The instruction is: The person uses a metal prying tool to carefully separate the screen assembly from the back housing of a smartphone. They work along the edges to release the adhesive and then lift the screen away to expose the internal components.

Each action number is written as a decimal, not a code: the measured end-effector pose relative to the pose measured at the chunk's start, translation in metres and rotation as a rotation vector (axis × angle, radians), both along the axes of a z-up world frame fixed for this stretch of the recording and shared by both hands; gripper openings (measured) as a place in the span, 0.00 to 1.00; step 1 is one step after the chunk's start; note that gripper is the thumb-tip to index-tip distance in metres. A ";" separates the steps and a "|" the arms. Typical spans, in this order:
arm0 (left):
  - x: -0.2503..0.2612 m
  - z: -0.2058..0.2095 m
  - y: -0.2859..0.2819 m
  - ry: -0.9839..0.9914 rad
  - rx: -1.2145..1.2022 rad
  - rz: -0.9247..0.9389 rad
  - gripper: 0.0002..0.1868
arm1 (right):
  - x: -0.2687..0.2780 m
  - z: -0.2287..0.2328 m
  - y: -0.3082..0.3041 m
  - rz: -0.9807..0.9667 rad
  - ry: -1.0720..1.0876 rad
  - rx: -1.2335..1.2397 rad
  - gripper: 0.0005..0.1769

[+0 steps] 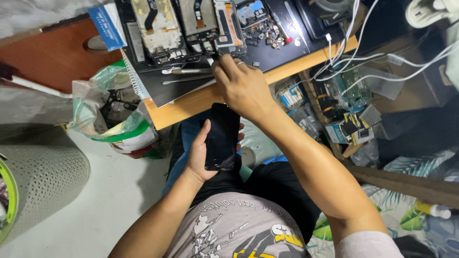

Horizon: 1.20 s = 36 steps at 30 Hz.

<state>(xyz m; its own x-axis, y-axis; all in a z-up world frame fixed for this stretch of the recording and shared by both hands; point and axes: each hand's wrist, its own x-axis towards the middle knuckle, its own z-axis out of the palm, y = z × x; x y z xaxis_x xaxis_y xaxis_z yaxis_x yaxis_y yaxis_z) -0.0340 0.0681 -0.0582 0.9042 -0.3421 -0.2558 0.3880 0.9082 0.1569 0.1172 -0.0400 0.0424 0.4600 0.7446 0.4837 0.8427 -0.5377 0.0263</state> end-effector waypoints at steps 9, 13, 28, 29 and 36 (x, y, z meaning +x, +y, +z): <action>-0.008 0.016 -0.008 -0.116 -0.090 -0.102 0.38 | -0.067 0.027 -0.097 -0.304 0.760 0.692 0.03; -0.010 0.028 -0.020 -0.075 -0.066 -0.178 0.39 | -0.087 0.008 -0.148 -0.129 1.046 1.344 0.08; -0.034 0.045 -0.058 -0.040 -0.024 -0.411 0.45 | -0.154 -0.022 -0.171 -0.096 1.122 1.587 0.09; -0.035 0.042 -0.058 -0.035 -0.016 -0.427 0.46 | -0.156 -0.021 -0.171 -0.085 1.090 1.536 0.09; -0.040 0.037 -0.056 -0.032 -0.056 -0.458 0.48 | -0.159 -0.018 -0.166 -0.101 1.084 1.466 0.09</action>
<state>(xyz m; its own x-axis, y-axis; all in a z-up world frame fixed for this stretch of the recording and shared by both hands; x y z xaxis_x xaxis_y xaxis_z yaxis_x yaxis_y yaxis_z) -0.0745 0.0124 -0.0211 0.6635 -0.7210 -0.1997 0.7473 0.6515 0.1307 -0.0416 -0.2056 0.0244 0.9904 -0.0049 0.1382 0.1319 0.3345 -0.9331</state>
